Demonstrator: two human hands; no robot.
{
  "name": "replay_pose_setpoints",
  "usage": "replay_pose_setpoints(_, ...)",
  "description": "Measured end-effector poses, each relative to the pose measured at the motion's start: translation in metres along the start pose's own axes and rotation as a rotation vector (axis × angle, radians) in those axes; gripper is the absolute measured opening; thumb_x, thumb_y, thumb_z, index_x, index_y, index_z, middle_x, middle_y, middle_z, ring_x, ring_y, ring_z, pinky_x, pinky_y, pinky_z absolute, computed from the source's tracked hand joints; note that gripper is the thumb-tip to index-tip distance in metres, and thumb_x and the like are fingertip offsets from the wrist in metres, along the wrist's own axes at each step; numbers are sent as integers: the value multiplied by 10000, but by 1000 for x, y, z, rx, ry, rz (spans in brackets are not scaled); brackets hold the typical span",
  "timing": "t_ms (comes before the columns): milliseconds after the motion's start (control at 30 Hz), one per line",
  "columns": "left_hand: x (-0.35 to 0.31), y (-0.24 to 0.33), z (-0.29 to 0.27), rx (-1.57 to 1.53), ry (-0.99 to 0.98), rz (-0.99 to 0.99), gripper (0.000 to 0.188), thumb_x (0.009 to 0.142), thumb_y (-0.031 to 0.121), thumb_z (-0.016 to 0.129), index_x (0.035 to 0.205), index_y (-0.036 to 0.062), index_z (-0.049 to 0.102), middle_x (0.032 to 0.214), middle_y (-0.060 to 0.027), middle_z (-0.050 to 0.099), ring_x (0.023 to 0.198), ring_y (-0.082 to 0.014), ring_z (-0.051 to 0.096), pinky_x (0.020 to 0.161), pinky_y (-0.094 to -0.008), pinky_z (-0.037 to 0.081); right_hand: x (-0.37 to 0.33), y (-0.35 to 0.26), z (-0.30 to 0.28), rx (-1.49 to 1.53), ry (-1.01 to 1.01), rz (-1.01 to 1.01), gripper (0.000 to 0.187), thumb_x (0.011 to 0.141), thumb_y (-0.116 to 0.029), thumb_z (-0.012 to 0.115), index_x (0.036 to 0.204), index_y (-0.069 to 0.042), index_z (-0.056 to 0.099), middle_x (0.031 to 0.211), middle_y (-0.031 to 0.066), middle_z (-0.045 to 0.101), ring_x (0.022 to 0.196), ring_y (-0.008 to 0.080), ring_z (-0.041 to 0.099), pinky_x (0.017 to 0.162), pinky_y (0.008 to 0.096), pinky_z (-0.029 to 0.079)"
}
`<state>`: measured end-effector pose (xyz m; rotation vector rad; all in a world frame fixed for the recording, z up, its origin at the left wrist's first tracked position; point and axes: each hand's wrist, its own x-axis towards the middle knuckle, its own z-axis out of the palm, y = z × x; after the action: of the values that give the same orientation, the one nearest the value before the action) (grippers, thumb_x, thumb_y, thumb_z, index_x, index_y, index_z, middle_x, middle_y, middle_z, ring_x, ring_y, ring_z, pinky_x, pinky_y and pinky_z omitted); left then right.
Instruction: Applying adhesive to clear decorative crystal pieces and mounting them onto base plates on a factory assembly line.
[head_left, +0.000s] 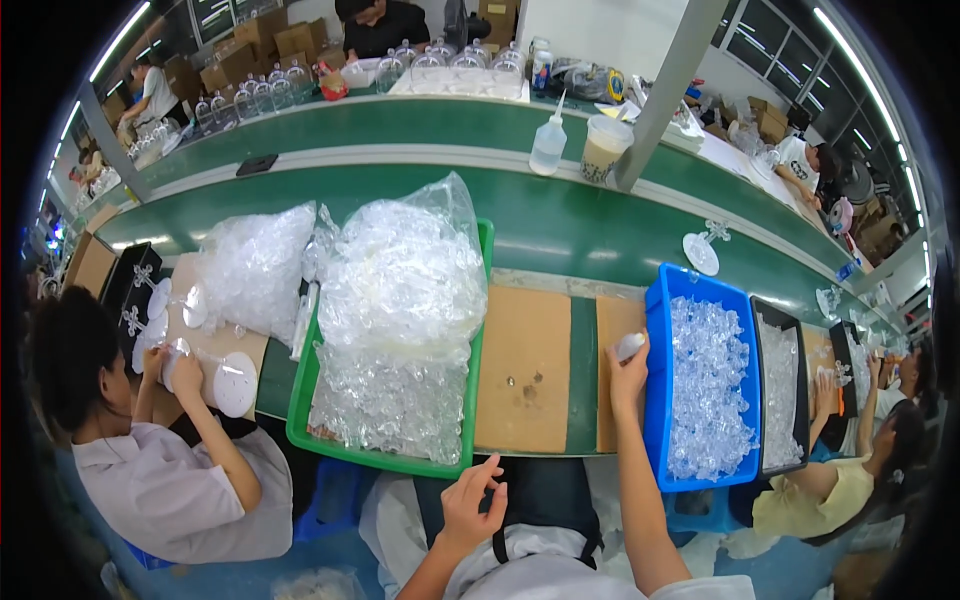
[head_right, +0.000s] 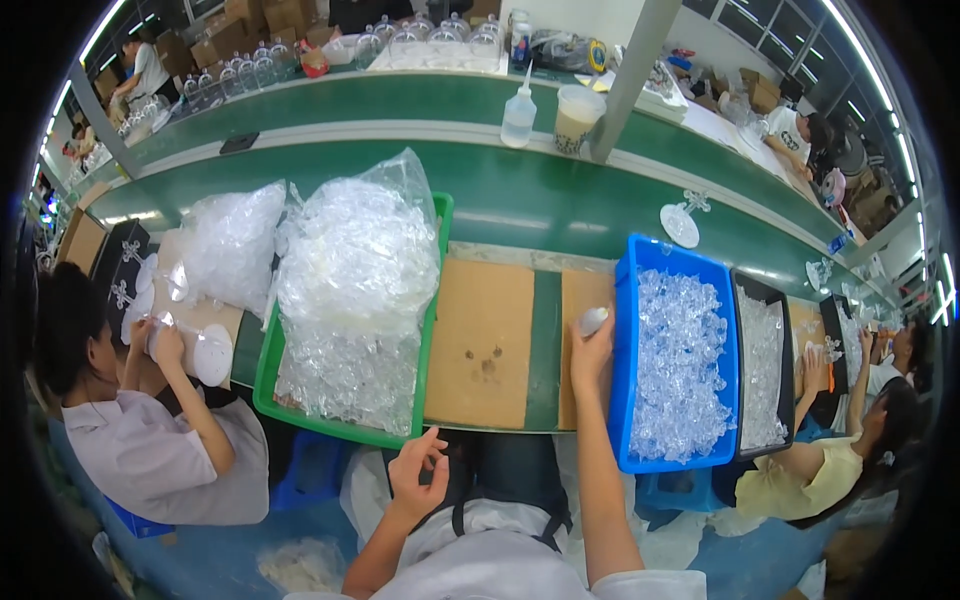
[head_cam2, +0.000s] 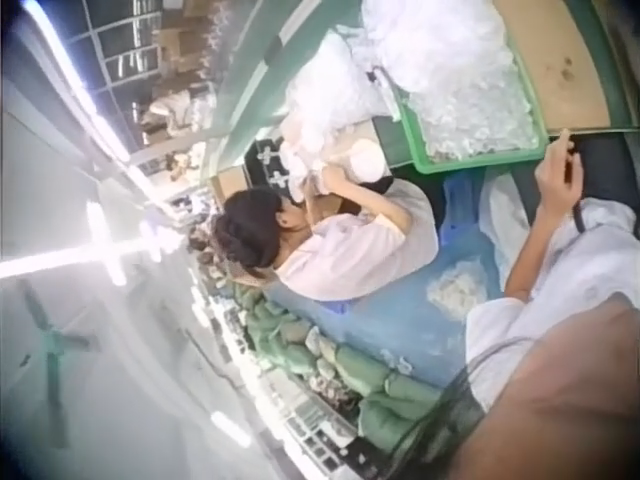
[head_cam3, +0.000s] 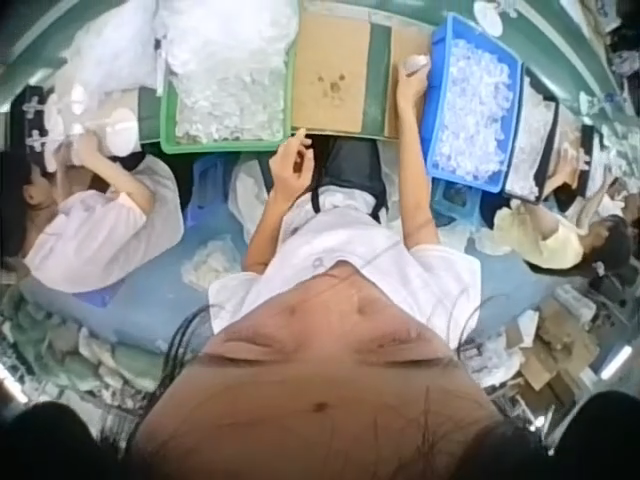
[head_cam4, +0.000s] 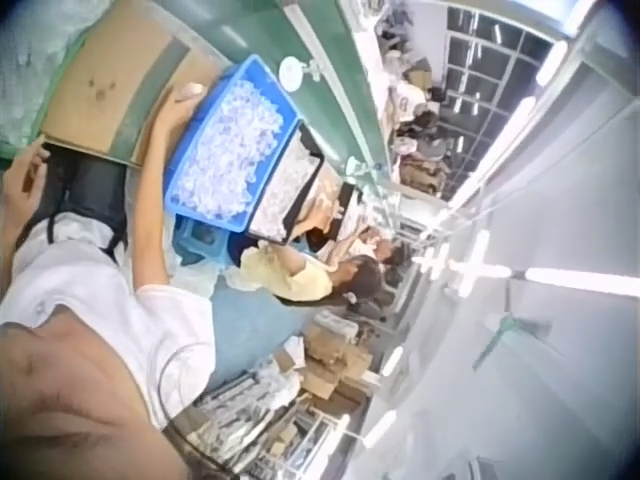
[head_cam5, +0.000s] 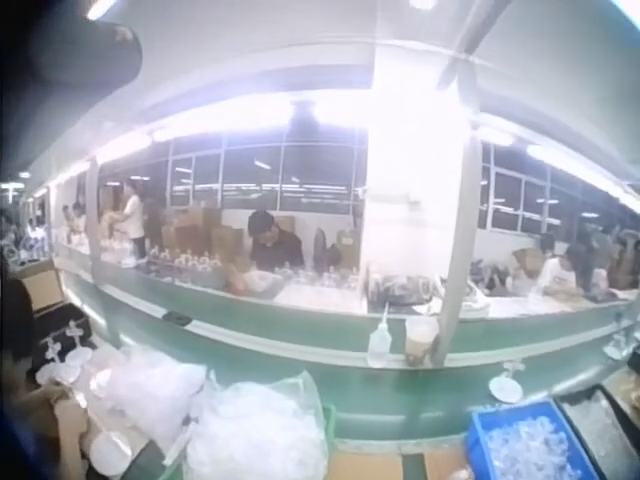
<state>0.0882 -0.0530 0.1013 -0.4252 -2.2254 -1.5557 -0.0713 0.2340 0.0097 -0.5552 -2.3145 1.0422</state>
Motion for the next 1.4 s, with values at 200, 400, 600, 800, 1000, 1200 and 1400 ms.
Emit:
replay_pose_setpoints(200, -5, -19, -28, 363, 176, 90, 397, 771, 99, 598, 1138, -36, 530, 1025, -178, 597, 933, -330, 564, 799, -401, 464, -68, -45, -45, -96, -310, 10, 814, 735, -141, 718, 1373, 47, 249, 1362, 275, 354, 1271, 345, 373, 1034, 392, 320)
replay_pose_setpoints(400, 16, -42, -41, 485, 386, -67, 417, 824, 117, 534, 1197, -63, 489, 1202, -227, 503, 1123, -381, 469, 978, -434, 336, -6, -160, -96, 127, -431, -338, 808, 719, -166, 733, 1370, 1, 285, 1337, 204, 426, 1276, 309, 379, 1052, 400, 297)
replay_pose_setpoints(600, 34, -49, -30, 601, 527, -175, 405, 857, 142, 485, 1209, -58, 484, 1217, -215, 507, 1129, -381, 462, 993, -432, 314, 229, -156, 40, 248, -25, -209, 1091, 557, -415, 842, 1362, 16, 244, 1352, 277, 349, 1272, 339, 361, 1024, 392, 321)
replay_pose_setpoints(800, 13, -75, -20, 865, 579, -248, 436, 827, 187, 486, 1199, -39, 501, 1192, -199, 525, 1101, -348, 483, 989, -482, 303, 320, -87, 170, 234, 174, 285, 1338, 384, -481, 887, 1361, 40, 135, 1288, 311, 372, 1201, 431, 376, 1006, 458, 350)
replay_pose_setpoints(1000, 3, -69, -24, 822, 601, -224, 478, 900, 272, 513, 1238, -61, 450, 1234, -258, 480, 1128, -462, 411, 980, -551, 287, 364, -71, 239, 212, 304, 53, 1335, 352, -451, 900, 1361, 19, 165, 1285, 280, 392, 1197, 412, 398, 1005, 463, 346)
replay_pose_setpoints(1200, 16, -64, -24, 782, 577, -216, 430, 899, 246, 482, 1209, -52, 482, 1192, -236, 522, 1100, -449, 445, 974, -535, 295, 408, -35, 260, 151, 291, 42, 1300, 373, -433, 896, 1363, -2, 172, 1354, 250, 309, 1234, 394, 351, 1019, 471, 331)
replay_pose_setpoints(1400, 10, -58, -22, 774, 590, -325, 430, 886, 257, 480, 1184, -53, 500, 1165, -232, 538, 1080, -445, 466, 969, -527, 309, 432, -43, 260, 240, 414, -96, 1148, 410, -305, 900, 1312, 28, 272, 1307, 251, 376, 1200, 382, 395, 1031, 425, 327)
